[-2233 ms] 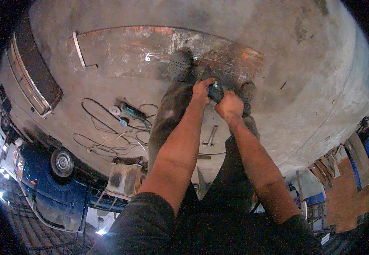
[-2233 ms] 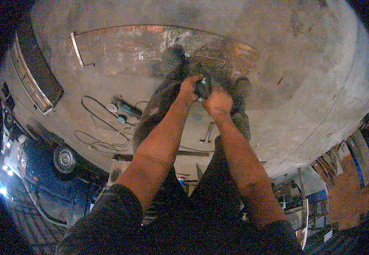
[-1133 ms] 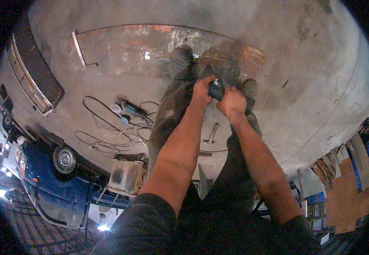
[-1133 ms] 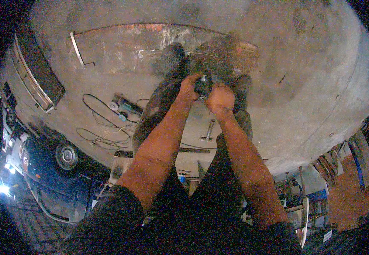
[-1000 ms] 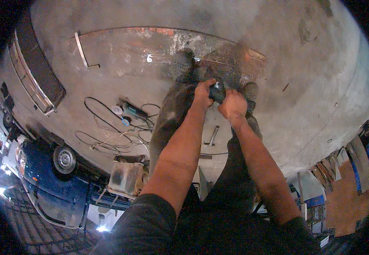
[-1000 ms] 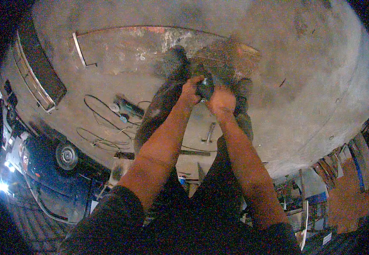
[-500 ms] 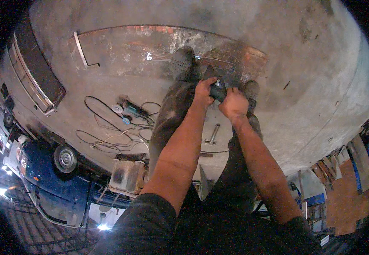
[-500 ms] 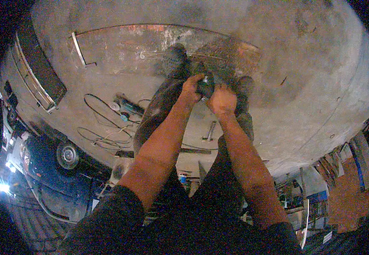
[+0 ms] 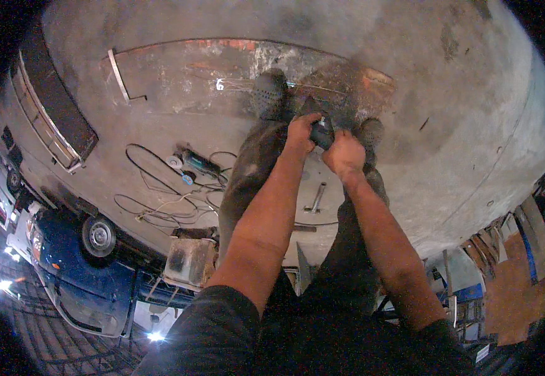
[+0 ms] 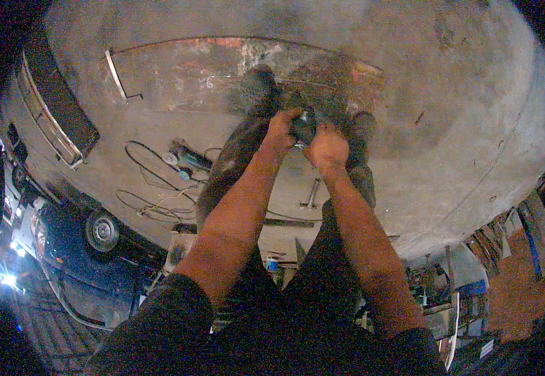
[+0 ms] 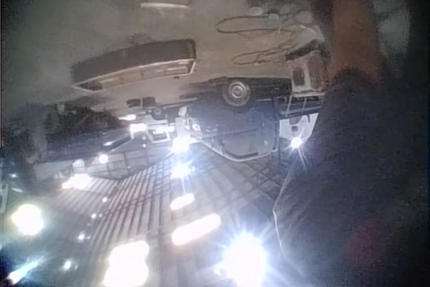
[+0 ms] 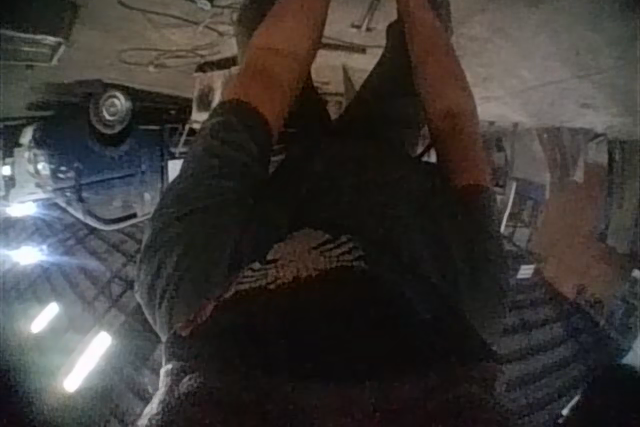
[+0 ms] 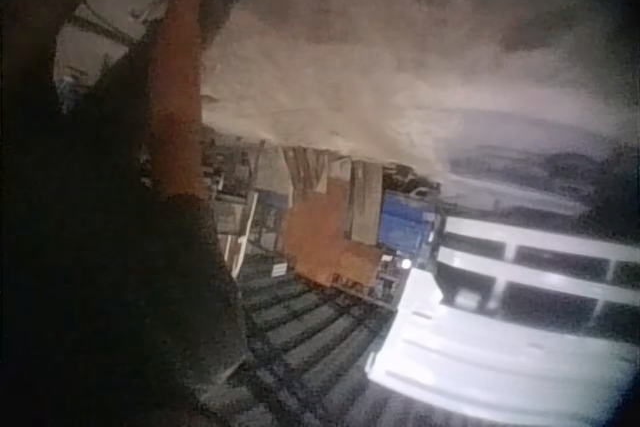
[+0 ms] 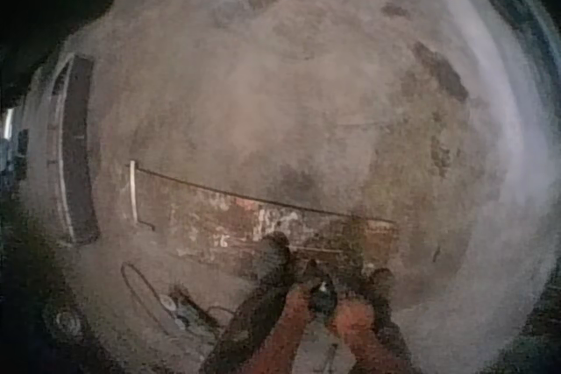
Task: The person removes a chrome trim piece from a white truck, uses an angle grinder to smooth its edges, and then reinstalls the trim onto the vehicle's front bumper area.
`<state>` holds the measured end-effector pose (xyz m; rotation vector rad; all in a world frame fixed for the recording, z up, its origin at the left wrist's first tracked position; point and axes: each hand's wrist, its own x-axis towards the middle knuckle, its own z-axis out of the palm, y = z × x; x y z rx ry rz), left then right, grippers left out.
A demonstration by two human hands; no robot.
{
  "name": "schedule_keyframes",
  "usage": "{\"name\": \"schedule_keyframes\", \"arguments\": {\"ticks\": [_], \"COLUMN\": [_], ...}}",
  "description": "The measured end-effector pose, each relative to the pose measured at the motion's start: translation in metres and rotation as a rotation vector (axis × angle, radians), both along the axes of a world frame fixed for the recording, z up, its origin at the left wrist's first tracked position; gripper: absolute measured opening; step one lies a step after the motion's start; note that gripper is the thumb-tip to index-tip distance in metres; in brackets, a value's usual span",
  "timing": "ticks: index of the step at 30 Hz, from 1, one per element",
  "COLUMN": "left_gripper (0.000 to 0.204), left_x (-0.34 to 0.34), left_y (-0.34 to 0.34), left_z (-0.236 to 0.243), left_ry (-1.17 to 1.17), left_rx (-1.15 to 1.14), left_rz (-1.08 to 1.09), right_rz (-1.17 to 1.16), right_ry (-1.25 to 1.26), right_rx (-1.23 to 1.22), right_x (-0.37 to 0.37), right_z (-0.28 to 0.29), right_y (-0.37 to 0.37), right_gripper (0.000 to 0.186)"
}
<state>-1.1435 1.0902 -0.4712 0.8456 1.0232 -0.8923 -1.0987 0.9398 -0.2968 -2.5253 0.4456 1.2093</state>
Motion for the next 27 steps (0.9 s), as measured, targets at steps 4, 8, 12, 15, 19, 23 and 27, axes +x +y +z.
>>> {"name": "schedule_keyframes", "arguments": {"ticks": [4, 8, 12, 15, 19, 23, 27], "left_gripper": [0.025, 0.026, 0.025, 0.025, 0.025, 0.028, 0.029], "left_x": [0.051, 0.051, 0.054, 0.055, 0.065, 0.054, 0.057], "left_y": [-0.028, -0.028, -0.03, -0.037, -0.036, -0.026, -0.029], "left_z": [0.066, 0.069, 0.075, 0.086, 0.07, 0.045, 0.036], "left_ry": [0.113, 0.315, 0.209, 0.138, 0.254, 0.274, 0.243], "left_rx": [0.047, 0.116, 0.04, 0.156, 0.01, 0.011, 0.06], "left_rz": [-0.022, 0.112, 0.127, 0.064, 0.147, 0.033, -0.01], "right_rz": [-0.086, -0.05, -0.076, -0.059, -0.06, -0.13, -0.236], "right_ry": [0.036, 0.047, 0.062, 0.059, 0.041, 0.108, 0.204], "right_rx": [-0.012, -0.015, -0.009, 0.019, 0.01, 0.008, 0.007], "right_x": [-0.004, -0.006, -0.009, -0.004, -0.007, -0.006, 0.0], "right_z": [-0.005, -0.003, -0.003, 0.0, -0.012, -0.001, -0.005], "right_y": [-0.007, -0.007, -0.004, -0.01, -0.011, 0.001, 0.004], "right_gripper": [0.032, 0.035, 0.039, 0.04, 0.043, 0.042, 0.042]}}
